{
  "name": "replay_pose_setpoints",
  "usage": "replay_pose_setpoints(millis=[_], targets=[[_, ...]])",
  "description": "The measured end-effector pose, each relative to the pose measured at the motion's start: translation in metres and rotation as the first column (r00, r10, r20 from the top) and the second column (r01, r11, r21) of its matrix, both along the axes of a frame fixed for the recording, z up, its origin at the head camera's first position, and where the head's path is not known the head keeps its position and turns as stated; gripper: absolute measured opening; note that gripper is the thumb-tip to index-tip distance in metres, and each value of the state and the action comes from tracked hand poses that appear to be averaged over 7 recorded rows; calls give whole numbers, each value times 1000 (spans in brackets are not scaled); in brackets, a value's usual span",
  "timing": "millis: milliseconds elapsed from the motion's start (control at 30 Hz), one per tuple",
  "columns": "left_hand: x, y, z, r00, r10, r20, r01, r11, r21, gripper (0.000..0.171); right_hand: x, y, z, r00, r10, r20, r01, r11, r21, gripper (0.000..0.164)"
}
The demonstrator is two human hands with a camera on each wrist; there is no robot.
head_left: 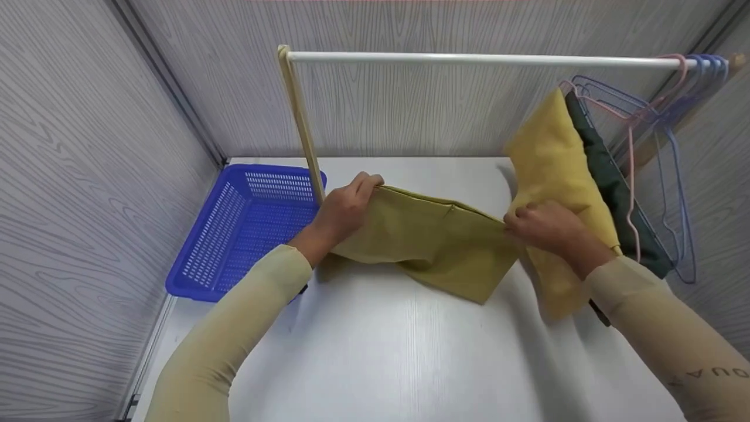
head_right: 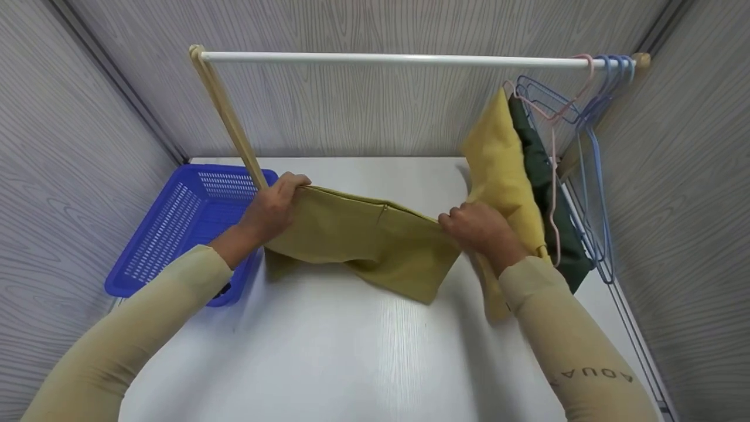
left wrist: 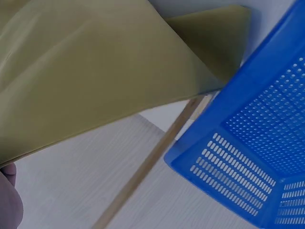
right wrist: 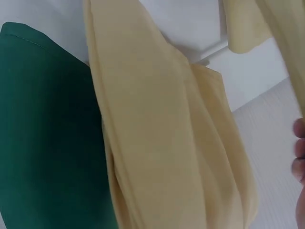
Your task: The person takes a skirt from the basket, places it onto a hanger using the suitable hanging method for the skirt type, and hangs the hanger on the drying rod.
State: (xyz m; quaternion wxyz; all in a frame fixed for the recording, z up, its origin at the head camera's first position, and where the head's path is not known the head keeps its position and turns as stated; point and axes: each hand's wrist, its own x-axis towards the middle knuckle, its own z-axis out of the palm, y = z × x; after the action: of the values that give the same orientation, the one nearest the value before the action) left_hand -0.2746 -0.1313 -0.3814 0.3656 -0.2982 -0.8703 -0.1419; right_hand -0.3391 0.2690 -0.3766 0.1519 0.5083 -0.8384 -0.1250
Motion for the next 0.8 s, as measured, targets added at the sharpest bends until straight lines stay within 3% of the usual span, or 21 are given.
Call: replay_pose_setpoints(millis=[133,300,367,467,633,733,800], targets=[[0,9,6,996,-40,-75,37,999,-40,27,0,-8,3,984,-129,122,132,991,-12,13],[-1,20,10,991,-81,-108,74,995,-61,23,2,-34,9,902,-274,333,317,945,-81,22],[-1,24,11,990,-93,-104,87,994,-63,20,5,-51,12,871,-300,389,358,930,-86,30],[0,29,13,991,-107,-84,102,993,-57,18,13,-78,19,858,-274,435,352,930,-109,42],[0,38,13,985,-128,-113,119,990,-80,17,25,-116,27,873,-144,466,283,928,-243,45],[0,45,12,983,-143,-117,132,987,-92,18,31,-132,30,906,-55,421,220,908,-356,34],[0,49,10,987,-130,-93,125,990,-62,22,33,-138,31,938,-11,347,166,893,-419,25]])
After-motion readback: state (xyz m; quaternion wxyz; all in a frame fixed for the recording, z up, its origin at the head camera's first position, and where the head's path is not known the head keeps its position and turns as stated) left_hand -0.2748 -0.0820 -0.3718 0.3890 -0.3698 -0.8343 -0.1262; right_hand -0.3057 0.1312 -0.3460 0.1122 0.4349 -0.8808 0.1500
